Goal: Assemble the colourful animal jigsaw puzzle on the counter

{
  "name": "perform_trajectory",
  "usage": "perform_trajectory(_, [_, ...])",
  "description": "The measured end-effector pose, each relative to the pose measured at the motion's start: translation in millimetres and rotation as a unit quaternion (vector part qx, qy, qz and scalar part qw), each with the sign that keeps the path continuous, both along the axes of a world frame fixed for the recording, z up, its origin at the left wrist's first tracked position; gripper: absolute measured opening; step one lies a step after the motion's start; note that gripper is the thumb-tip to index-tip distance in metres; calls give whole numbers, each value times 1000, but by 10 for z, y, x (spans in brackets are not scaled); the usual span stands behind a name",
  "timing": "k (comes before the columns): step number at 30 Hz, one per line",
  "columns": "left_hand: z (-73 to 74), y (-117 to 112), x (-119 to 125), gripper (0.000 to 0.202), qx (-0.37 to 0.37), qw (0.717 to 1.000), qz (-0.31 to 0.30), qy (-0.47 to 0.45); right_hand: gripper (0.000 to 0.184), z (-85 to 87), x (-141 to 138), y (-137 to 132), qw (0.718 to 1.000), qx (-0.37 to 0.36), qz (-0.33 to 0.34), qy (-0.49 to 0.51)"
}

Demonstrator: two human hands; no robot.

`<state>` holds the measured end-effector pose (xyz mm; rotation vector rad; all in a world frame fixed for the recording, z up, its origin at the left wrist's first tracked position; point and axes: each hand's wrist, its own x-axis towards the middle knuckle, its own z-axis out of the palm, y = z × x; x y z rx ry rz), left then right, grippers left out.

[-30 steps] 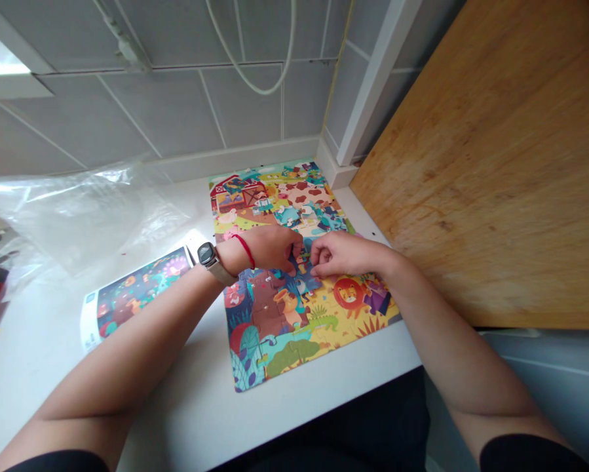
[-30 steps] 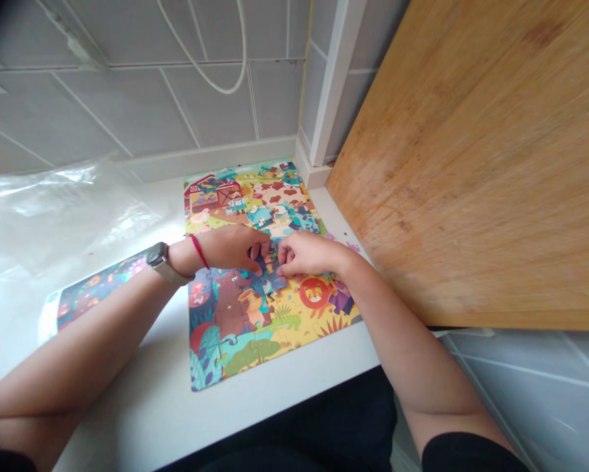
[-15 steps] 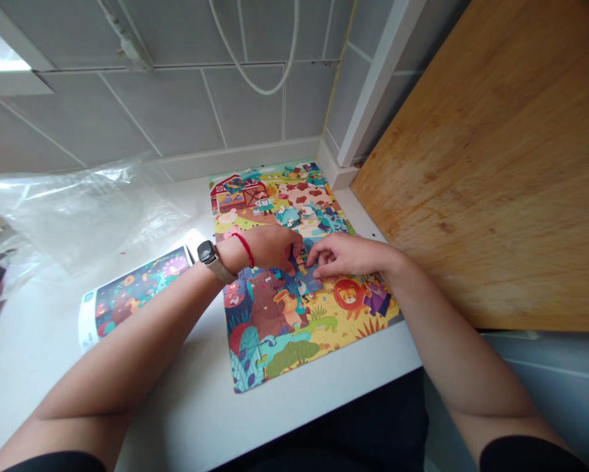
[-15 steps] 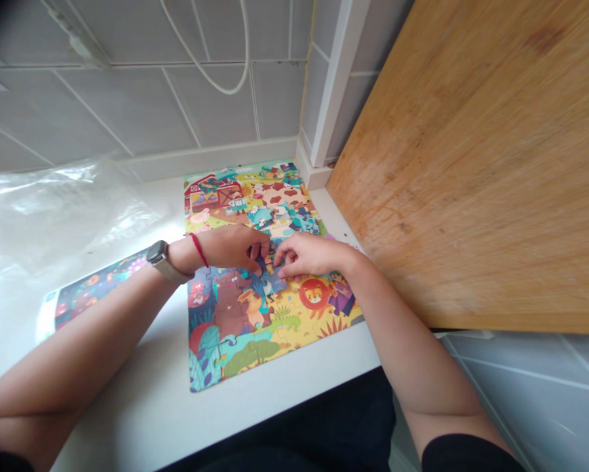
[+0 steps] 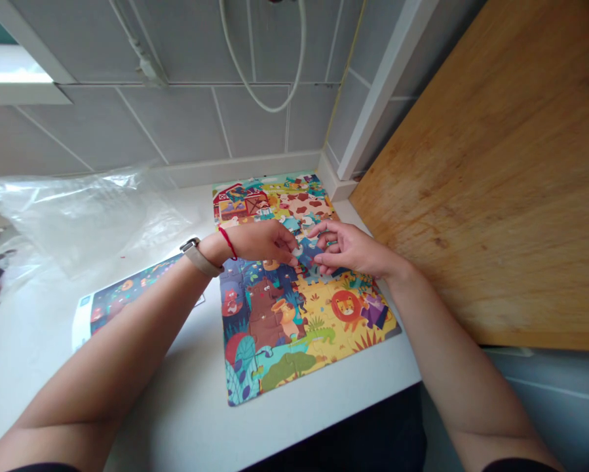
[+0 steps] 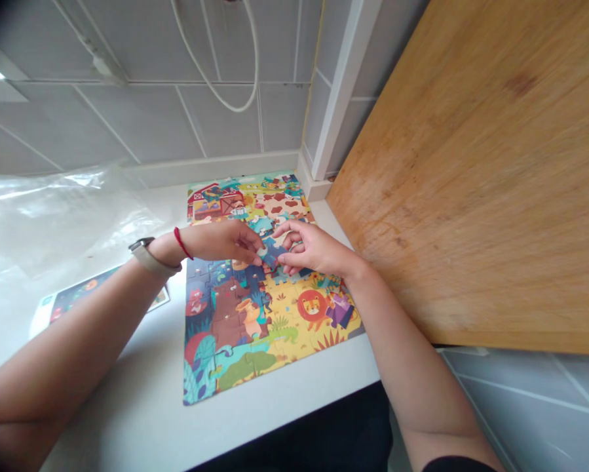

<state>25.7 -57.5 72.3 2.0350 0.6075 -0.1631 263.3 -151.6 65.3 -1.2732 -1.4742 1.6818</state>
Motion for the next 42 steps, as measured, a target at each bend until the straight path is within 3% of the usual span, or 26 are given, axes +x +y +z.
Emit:
perform_trajectory(2, [17, 4, 18, 28, 9, 998, 37, -41, 70, 15, -16, -13, 1000, 3, -2, 12])
perform_trajectory(4, [20, 12, 31, 28, 8, 995, 70, -67, 74, 31, -21, -21, 1000, -1, 12, 5])
perform_trajectory(8, [3, 36, 27, 25, -29, 993, 93, -72, 67, 34, -6, -15, 1000, -9, 9, -22])
perform_trajectory(14, [-16, 31, 40, 25, -32, 993, 85, -75, 38, -30, -15, 22, 998, 24, 3, -65])
perform_trajectory(16, [-8, 31, 41, 27, -11, 993, 91, -77, 40, -43, -12, 49, 994, 57, -27, -84])
perform_trajectory(18, [3, 45, 22, 30, 70, 989, 113, -57, 45, -51, 12, 92, 986, 91, -101, -97])
perform_trajectory(20, [8, 75, -21, 32, 199, 966, 166, -8, 51, -58, 55, 145, 970, 114, -192, -100])
perform_trajectory(22, [6, 116, -83, 33, 302, 917, 251, 70, 56, -67, 106, 197, 951, 126, -267, -92])
perform_trajectory(24, [6, 164, -160, 34, 335, 872, 325, 146, 58, -77, 150, 237, 935, 131, -323, -72])
perform_trajectory(27, [36, 243, -298, 35, 323, 851, 360, 204, 56, -104, 192, 267, 920, 135, -364, -53])
perform_trajectory(29, [75, 297, -396, 37, 315, 848, 365, 220, 52, -138, 202, 272, 926, 122, -348, -78])
perform_trajectory(32, [104, 382, -529, 43, 319, 837, 387, 220, 45, -218, 197, 270, 940, 115, -267, -177])
perform_trajectory(35, [51, 482, -634, 48, 316, 822, 423, 214, 38, -307, 186, 268, 917, 184, -198, -293])
perform_trajectory(38, [-32, 578, -718, 48, 310, 816, 438, 214, 35, -360, 186, 276, 894, 221, -179, -346])
perform_trajectory(42, [-85, 617, -765, 41, 314, 817, 418, 244, 35, -360, 182, 282, 893, 220, -184, -348])
